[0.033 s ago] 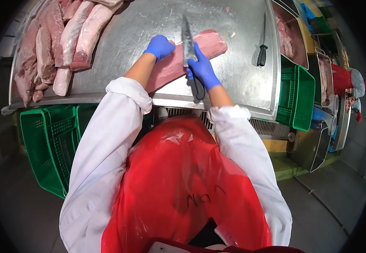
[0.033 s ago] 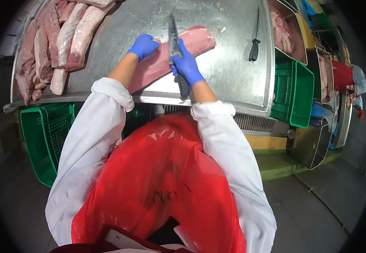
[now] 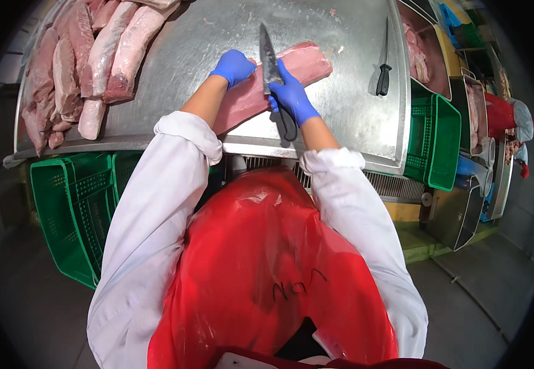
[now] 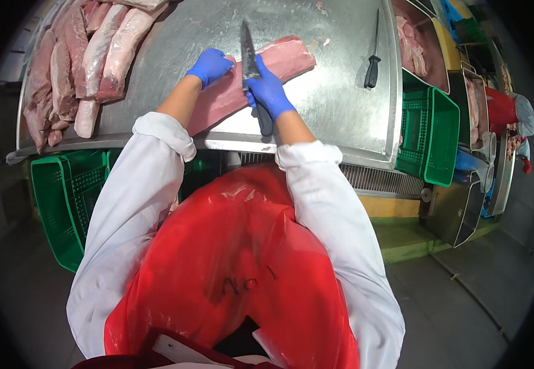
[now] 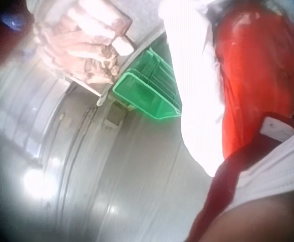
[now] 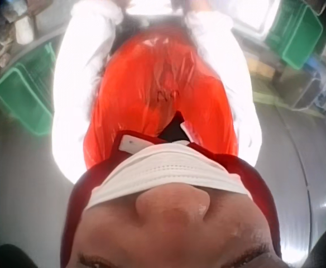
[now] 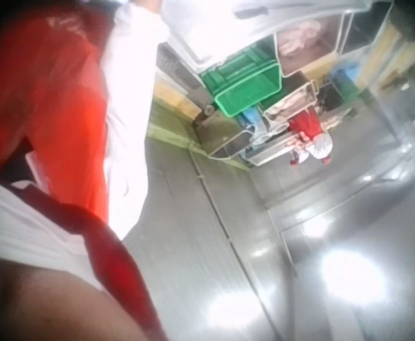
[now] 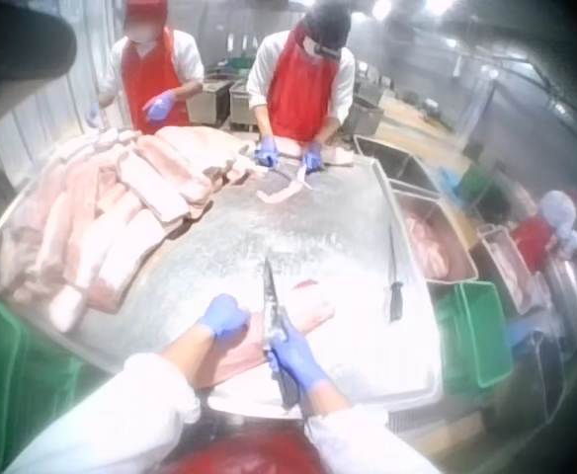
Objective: The person uses a knife to trim fat and connective tissue from large slabs of raw meat on a stainless steel table. Trimmed pieces are placed into green crates while the cleaned meat is set aside on the table.
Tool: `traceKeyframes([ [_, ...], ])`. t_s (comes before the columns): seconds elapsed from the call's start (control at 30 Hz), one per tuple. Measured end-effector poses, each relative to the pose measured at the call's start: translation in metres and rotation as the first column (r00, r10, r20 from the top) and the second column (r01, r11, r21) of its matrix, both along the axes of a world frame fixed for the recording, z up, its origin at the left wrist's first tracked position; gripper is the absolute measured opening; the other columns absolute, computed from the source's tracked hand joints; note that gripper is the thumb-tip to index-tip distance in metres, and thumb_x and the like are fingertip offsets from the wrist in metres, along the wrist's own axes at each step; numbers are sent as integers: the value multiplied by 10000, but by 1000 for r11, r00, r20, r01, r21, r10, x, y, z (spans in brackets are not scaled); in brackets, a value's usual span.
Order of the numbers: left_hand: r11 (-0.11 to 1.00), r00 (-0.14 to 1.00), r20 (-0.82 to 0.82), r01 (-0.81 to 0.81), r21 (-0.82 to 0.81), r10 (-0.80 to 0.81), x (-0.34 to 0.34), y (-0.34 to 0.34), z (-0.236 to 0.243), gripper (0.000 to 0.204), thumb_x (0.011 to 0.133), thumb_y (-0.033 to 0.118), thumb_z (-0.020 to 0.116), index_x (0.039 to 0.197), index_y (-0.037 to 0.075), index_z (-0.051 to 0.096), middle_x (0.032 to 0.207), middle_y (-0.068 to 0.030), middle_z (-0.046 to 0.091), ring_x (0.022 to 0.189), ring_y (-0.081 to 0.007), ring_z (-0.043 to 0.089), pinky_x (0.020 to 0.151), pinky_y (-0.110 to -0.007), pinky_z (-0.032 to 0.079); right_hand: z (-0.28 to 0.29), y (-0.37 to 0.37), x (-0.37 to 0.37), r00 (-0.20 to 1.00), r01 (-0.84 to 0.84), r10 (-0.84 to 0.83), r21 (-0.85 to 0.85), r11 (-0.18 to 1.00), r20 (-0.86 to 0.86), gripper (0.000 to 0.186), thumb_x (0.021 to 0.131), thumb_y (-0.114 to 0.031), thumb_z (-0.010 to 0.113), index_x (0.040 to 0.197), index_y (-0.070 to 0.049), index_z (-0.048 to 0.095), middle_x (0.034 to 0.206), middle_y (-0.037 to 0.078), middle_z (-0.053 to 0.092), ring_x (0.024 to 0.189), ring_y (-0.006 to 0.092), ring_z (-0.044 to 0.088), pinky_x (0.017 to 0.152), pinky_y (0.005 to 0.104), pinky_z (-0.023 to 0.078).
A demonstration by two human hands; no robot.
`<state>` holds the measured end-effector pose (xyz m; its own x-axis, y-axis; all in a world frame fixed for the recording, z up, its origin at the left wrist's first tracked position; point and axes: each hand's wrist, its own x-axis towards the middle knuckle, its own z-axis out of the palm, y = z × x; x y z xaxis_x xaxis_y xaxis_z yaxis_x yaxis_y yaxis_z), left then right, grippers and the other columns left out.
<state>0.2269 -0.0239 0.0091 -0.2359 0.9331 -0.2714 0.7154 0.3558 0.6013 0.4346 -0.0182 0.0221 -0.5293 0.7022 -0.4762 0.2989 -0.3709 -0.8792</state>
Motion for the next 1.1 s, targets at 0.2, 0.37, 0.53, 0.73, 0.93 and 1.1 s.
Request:
traceKeyframes([
  [0.2,991,991,-60,126,34,-124,-27,8,-17,393,828,332,590,875,-39,711,885,-257,683,813,-375,652,759,-410,507,38,-46,23,923,-319,301,39,947,239,730,915,-67,507,1570,-224,226,711,93,630,521,161,585,506,322,506],
  [0.37,922,923,-86,381,69,-375,-14,16,23,387,840,328,574,863,-38,696,881,-255,672,805,-389,622,759,-418,493,20,-35,5,980,-146,153,-65,987,126,747,902,-45,533,1570,-174,225,736,82,635,533,144,572,512,300,489],
  [0.53,994,976,192,112,-12,-107,-30,14,15,337,850,293,602,822,-32,687,728,-150,649,695,-238,591,656,-354,474,53,-72,6,963,-203,222,-130,970,151,759,903,-16,502,1577,-157,183,696,83,609,493,156,552,458,312,474],
  [0.73,992,889,446,61,110,-104,-28,-5,32,256,860,256,665,724,41,642,691,-6,528,617,-84,452,548,-256,368,31,-62,-23,983,-169,177,-132,977,51,783,925,-33,470,1587,-171,75,691,82,606,482,154,535,475,318,484],
  [0.93,973,613,788,-210,97,54,-61,-43,55,201,876,218,648,820,25,639,714,4,532,614,-83,456,553,-244,378,69,-125,2,914,-317,339,-132,939,224,717,946,-67,477,1580,-177,160,657,98,609,481,159,560,481,324,491],
  [1.1,940,609,792,-243,239,-44,-53,-73,74,182,869,159,618,792,-5,636,679,-30,564,599,-114,509,571,-269,430,46,-102,-47,943,-286,284,-13,958,170,736,934,-56,485,1581,-164,151,648,95,598,463,166,542,468,325,478],
])
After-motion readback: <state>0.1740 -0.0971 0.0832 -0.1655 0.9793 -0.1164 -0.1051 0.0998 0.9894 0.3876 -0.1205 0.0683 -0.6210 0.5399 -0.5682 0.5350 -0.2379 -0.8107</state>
